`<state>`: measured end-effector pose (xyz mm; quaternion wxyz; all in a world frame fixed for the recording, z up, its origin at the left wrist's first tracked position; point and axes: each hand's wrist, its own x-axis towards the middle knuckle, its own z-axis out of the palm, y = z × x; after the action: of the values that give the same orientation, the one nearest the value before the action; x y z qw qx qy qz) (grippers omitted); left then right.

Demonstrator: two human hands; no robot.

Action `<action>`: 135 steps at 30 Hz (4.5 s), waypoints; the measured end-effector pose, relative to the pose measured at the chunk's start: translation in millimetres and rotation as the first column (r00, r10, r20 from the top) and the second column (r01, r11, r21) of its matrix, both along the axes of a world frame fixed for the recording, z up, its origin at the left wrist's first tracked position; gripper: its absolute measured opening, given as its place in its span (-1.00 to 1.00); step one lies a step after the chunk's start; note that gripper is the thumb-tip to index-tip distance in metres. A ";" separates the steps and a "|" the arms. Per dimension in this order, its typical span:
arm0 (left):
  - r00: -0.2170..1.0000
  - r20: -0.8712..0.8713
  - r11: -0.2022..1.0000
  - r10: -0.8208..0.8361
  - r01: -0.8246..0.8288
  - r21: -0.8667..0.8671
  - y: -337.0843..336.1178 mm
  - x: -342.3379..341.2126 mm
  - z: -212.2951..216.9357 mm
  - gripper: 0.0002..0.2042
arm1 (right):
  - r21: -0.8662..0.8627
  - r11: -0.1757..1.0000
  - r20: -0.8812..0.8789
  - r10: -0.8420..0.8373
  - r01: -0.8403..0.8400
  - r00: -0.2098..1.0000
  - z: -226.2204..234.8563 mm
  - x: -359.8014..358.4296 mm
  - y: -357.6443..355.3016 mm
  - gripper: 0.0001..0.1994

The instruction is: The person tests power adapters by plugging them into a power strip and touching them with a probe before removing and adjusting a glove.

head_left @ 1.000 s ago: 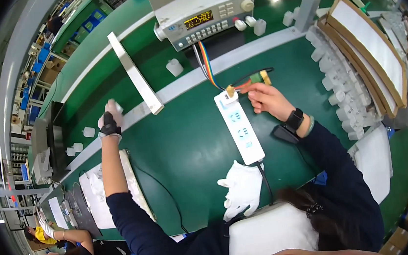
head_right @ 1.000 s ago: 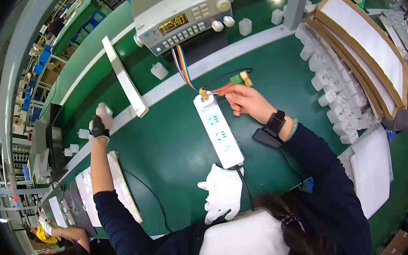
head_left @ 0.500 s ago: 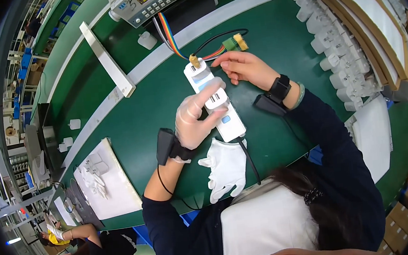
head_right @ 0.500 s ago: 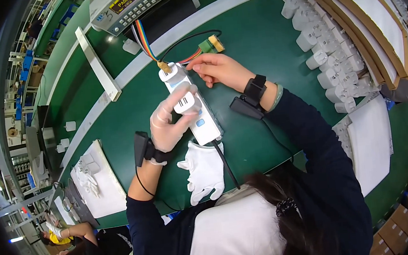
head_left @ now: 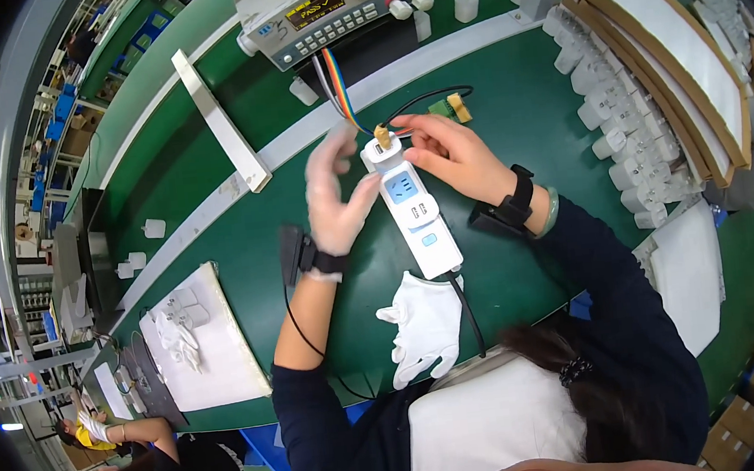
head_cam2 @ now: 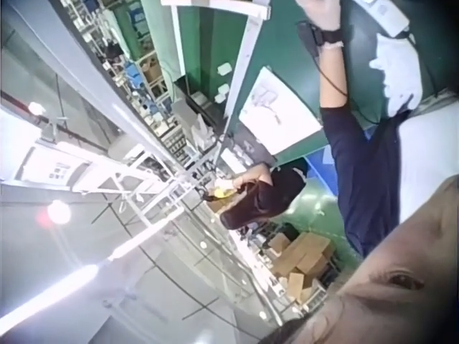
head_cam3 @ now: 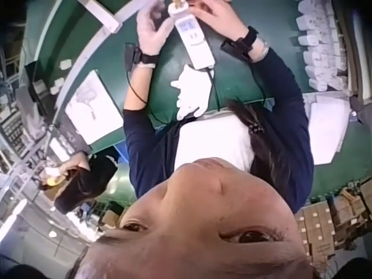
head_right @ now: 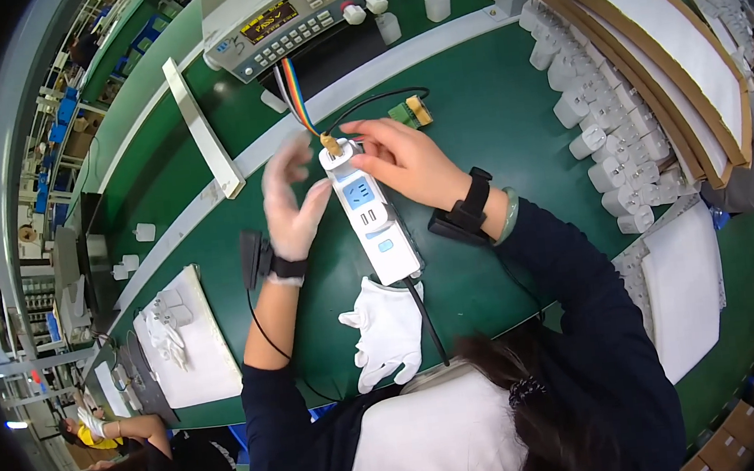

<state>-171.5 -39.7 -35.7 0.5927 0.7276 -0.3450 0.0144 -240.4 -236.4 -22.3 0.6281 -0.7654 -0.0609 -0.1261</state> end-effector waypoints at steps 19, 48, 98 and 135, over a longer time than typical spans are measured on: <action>0.968 -0.196 0.980 -0.155 0.126 -0.155 -25.1 11.7 -20.2 -0.55 | -0.259 0.952 0.047 0.181 -0.163 0.982 38.4 -38.2 4.6 -0.91; 0.847 0.495 0.722 0.193 -0.464 0.513 117.2 236.1 32.8 -0.67 | 0.414 0.906 -0.427 0.281 -0.091 0.859 -19.5 -11.2 -19.8 -0.76; 0.891 0.271 0.894 -0.365 0.254 0.368 -0.9 -27.1 -1.2 -0.48 | -0.286 0.954 0.238 0.163 -0.092 0.958 49.9 -22.4 0.7 -0.84; 0.595 0.632 -0.501 0.496 -0.398 0.768 217.6 235.5 42.2 -0.56 | 0.242 0.966 -0.377 0.005 0.093 0.926 -19.1 -3.5 -21.0 -0.76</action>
<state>64.0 177.9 6.5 -0.2390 0.9571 0.1636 -0.0068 -243.9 -257.4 -41.4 0.7185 -0.6891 0.0939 0.0012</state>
